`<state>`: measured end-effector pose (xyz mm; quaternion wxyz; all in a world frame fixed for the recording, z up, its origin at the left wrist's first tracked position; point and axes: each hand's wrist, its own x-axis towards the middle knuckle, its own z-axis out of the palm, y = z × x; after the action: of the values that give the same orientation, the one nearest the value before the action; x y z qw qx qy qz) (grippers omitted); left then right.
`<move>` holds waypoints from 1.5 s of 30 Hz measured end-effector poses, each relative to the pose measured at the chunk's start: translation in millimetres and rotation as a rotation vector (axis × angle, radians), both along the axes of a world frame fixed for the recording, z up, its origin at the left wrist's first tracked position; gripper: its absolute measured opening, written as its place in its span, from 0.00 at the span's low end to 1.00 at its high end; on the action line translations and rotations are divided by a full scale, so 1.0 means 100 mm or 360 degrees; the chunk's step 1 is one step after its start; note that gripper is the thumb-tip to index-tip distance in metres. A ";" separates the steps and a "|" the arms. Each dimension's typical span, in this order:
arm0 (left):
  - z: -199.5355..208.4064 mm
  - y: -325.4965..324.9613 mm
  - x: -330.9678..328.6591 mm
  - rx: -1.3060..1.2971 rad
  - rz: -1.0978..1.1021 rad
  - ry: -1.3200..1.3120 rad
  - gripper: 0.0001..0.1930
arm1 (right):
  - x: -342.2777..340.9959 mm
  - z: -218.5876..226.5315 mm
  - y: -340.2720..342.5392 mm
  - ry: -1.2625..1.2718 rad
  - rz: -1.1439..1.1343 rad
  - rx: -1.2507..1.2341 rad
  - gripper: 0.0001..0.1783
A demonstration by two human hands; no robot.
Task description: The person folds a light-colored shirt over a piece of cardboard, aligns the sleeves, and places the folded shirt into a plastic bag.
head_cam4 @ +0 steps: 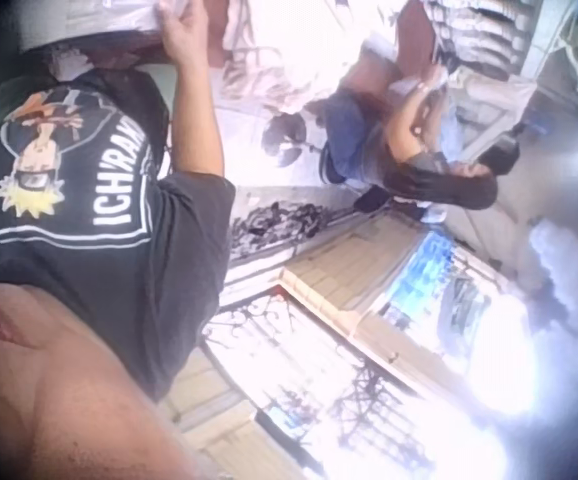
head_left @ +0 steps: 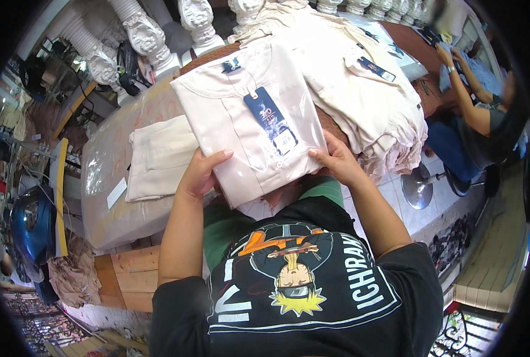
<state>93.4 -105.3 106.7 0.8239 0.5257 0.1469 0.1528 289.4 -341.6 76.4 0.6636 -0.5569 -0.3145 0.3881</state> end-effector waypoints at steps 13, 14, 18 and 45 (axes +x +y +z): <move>-0.04 -0.02 -0.52 -0.0019 0.0053 0.0052 0.31 | -0.18 0.06 0.05 -0.0111 0.0350 0.0060 0.30; -0.01 -0.04 -0.50 0.0022 0.0082 0.0072 0.31 | -0.17 0.08 0.06 -0.0119 0.0393 0.0072 0.30; 0.00 0.00 -0.70 0.0080 0.0310 0.0030 0.30 | -0.20 0.23 0.27 -0.0349 0.0475 0.0188 0.29; -2.96 -0.59 -5.68 -0.1156 0.2394 0.0013 0.24 | -0.84 -0.12 1.89 -0.1083 0.0540 -0.0465 0.30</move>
<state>-474.6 -164.8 -189.5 0.6197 -0.0103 0.5018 0.6033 204.9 -152.4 64.2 0.3621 -0.6821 -0.5450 0.3264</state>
